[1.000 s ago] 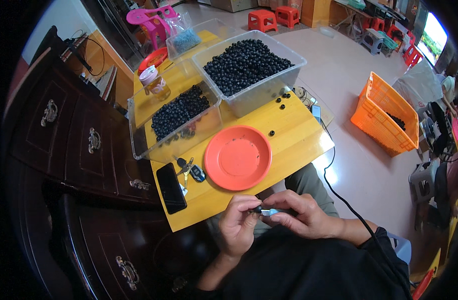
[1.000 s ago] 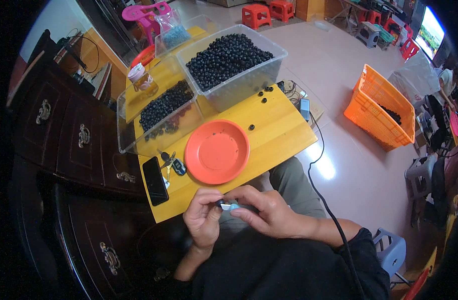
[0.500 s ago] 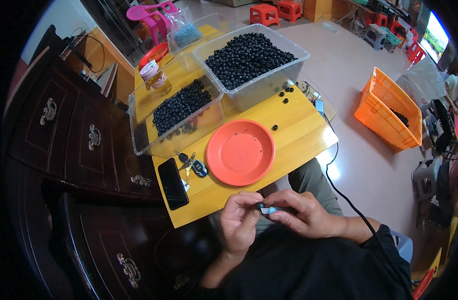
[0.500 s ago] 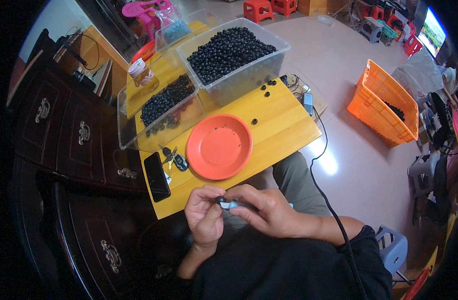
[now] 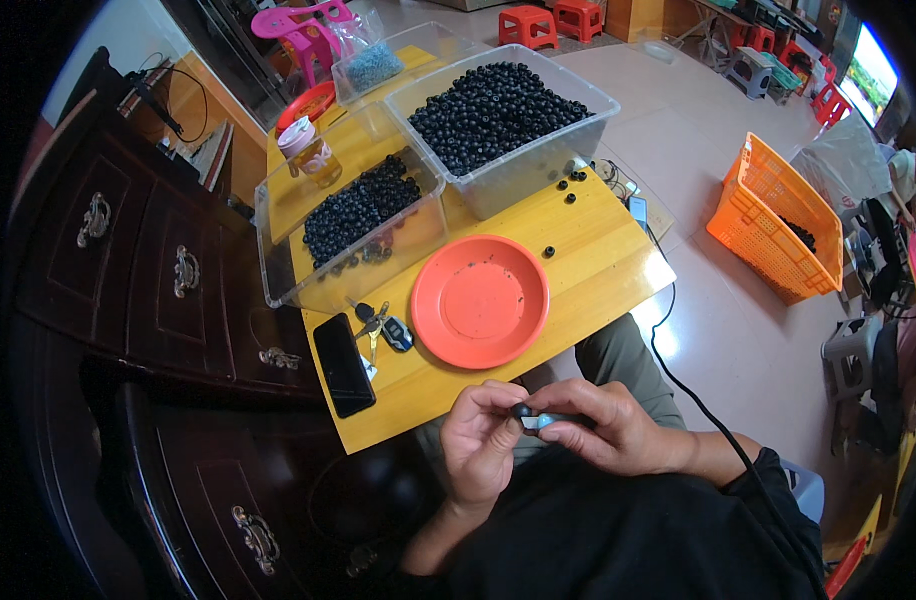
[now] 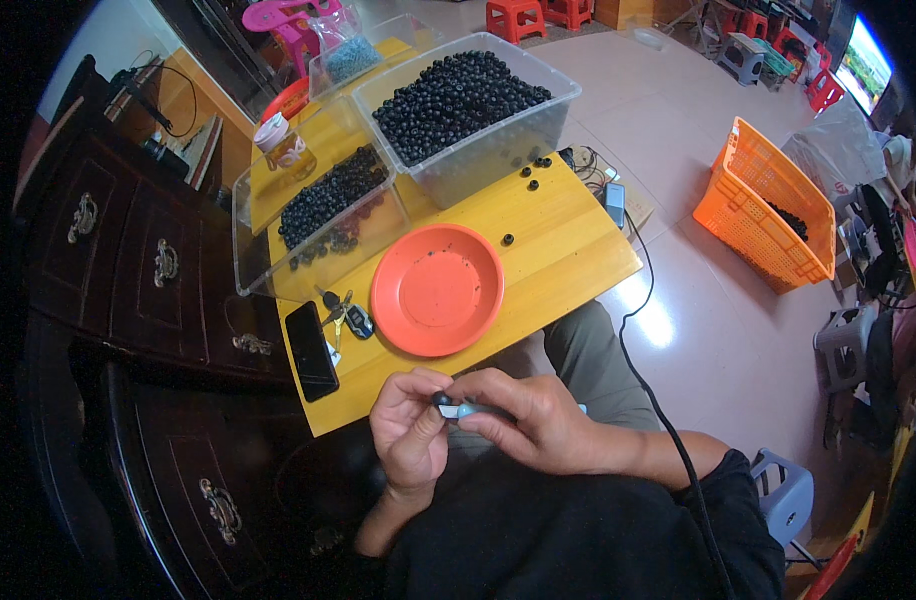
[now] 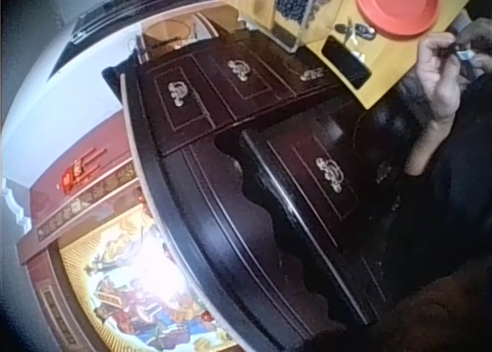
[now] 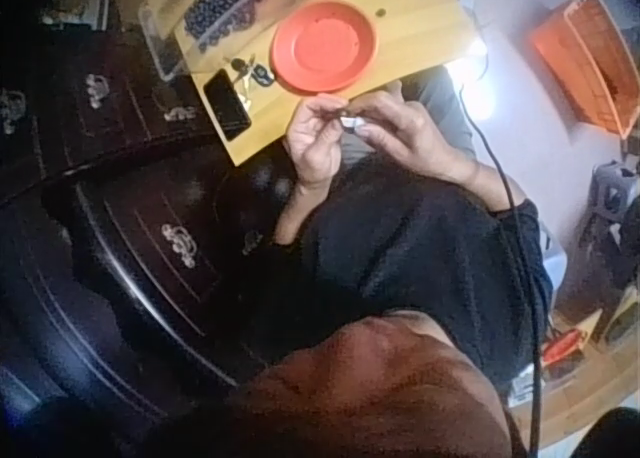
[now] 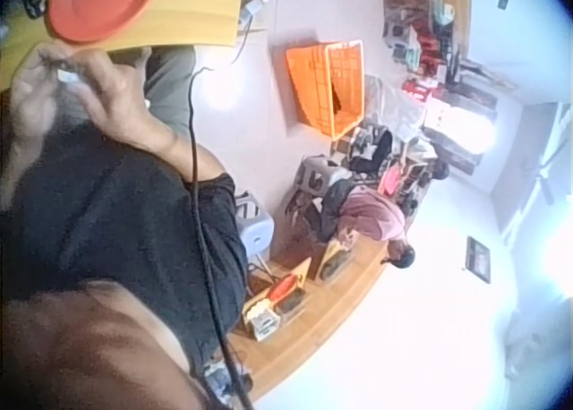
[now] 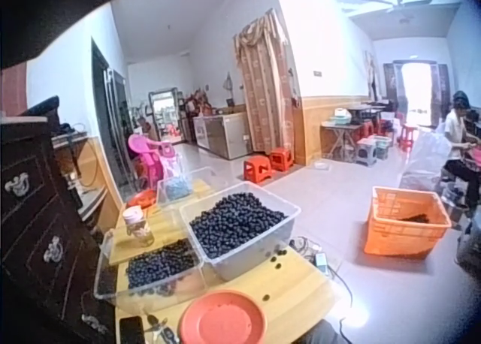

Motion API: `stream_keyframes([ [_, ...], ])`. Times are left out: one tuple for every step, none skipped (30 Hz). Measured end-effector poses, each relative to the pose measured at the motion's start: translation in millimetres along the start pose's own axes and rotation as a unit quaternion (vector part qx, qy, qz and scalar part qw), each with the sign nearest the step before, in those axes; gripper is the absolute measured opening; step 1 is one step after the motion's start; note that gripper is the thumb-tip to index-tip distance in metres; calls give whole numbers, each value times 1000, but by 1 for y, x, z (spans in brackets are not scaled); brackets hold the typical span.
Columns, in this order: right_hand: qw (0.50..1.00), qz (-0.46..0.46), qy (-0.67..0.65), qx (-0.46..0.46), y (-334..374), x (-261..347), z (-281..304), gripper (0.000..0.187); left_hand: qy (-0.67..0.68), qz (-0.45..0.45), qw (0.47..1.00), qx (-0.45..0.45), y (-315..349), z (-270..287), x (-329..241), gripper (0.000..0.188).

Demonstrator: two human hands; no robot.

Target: The person takes black spherical objects from a container and trims them individually using a small blade.

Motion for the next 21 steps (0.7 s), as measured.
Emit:
stream_keyframes([
  [1000, 0, 0, 0, 0, 0, 0, 25, 8, 2, 1000, 0, 0, 0, 1, 17],
  [1000, -4, -12, -1, 0, -1, 0, 24, 8, 2, 1000, 0, 0, 0, 0, 17],
  [1000, -8, -25, -2, 0, -2, 0, 24, 0, -1, 1000, 1, 0, -2, -1, 17],
  [1000, -9, -25, -1, 0, -2, 0, 24, -8, -5, 1000, 3, 1, -2, -2, 17],
  [1000, -4, -26, -5, 0, -1, 1, 24, -8, -4, 1000, 2, 1, -2, -1, 17],
  [1000, 2, -27, -9, -1, 0, 1, 24, -17, -13, 1000, 5, 1, -2, -3, 17],
  [1000, 2, -27, -9, -1, 0, 1, 24, -26, -22, 999, 7, 1, -2, -4, 17],
  [999, 4, -33, -10, -1, 0, 1, 23, -25, -22, 999, 7, 1, -2, -4, 17],
  [999, 7, -38, -13, -1, 0, 1, 23, -34, -29, 999, 12, 1, -3, -5, 17],
  [999, 6, -38, -14, -1, -1, 1, 23, -42, -37, 998, 17, 1, -4, -6, 17],
  [999, 3, -49, -18, -1, -1, 2, 22, -42, -36, 998, 17, 0, -4, -5, 17],
  [998, 2, -62, -21, 0, -1, 2, 21, -51, -43, 998, 19, 1, -3, -6, 17],
  [998, 2, -62, -21, 1, -3, 2, 21, -59, -49, 997, 20, 2, -4, -7, 17],
  [993, -30, -108, -26, 3, -11, 1, 20, -60, -50, 997, 19, 3, -5, -8, 17],
  [986, -63, -153, -33, 5, -18, 1, 19, -72, -50, 996, 22, 4, -6, -7, 17],
  [986, -63, -153, -35, 6, -19, 0, 19, -84, -51, 995, 24, 4, -8, -7, 16],
  [976, -94, -191, -34, 7, -23, -2, 19, -84, -50, 995, 24, 5, -10, -8, 16],
  [965, -124, -229, -34, 8, -26, -4, 19, -39, -19, 999, 11, 4, -9, -5, 16],
  [965, -125, -228, -34, 7, -25, -5, 19, 5, 11, 1000, -3, 4, -7, -2, 15],
  [929, -178, -321, -44, 5, -31, -7, 19, 4, 14, 1000, -2, 1, -8, 0, 15],
  [883, -227, -408, -50, 6, -35, -11, 20, 22, 18, 1000, 4, -1, -7, 2, 14],
])
Point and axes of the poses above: each hand's wrist, its own y-axis away from the middle knuckle, its own z-axis out of the back of the hand, x = y × z, the point moved 8 cm from there along -y, towards the middle knuckle, and after that the axes turned 6 degrees about -x, right-handed, at the moved point
